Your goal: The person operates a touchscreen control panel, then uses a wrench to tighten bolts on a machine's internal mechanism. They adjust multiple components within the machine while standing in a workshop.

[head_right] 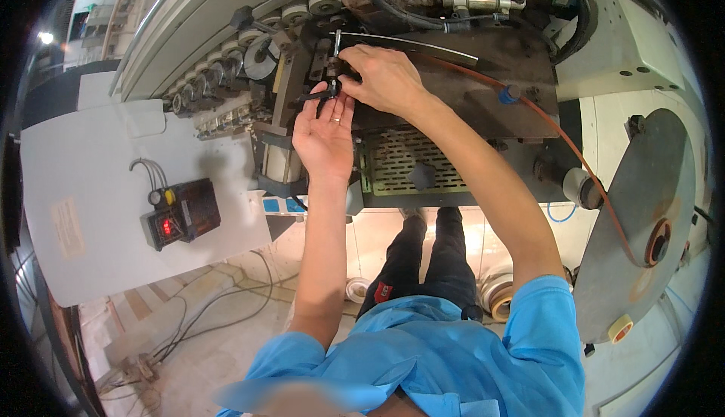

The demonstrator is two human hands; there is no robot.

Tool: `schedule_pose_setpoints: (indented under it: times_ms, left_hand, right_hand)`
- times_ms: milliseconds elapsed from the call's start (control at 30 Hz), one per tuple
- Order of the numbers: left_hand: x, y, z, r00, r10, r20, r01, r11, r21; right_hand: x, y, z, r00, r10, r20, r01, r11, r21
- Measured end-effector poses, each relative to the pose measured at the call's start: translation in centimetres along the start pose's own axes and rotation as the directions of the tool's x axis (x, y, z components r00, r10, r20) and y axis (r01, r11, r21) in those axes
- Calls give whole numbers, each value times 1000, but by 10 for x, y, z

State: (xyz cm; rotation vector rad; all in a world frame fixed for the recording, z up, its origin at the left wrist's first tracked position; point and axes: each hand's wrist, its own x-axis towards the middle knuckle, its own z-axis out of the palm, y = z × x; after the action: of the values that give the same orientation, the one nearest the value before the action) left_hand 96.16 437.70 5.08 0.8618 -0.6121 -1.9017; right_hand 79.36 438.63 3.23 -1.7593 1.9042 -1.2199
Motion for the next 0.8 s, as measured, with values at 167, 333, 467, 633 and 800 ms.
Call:
schedule_pose_setpoints:
  times_ms: [167, 333, 467, 633, 800]
  left_hand:
    - [3, -14, 1, 974, 227, -7, -200, 872, 446]
    - [11, -22, -6, 976, 208, -62, -165, 897, 411]
    - [13, -28, -13, 976, 203, -73, -154, 892, 425]
    - [16, -32, -15, 972, 221, -81, -157, 865, 476]
    - [16, -34, -14, 948, 319, -17, -240, 746, 622]
  right_hand:
    - [-5, -8, 9, 998, 23, -61, -25, 999, -32]
    - [-8, -9, 13, 998, 27, -62, -31, 997, -77]
    - [-9, -4, 14, 1000, 8, -29, -12, 994, -108]
    - [-10, -4, 23, 1000, 18, 23, -13, 975, -224]
    - [-19, -12, 36, 992, 115, -41, -119, 986, -118]
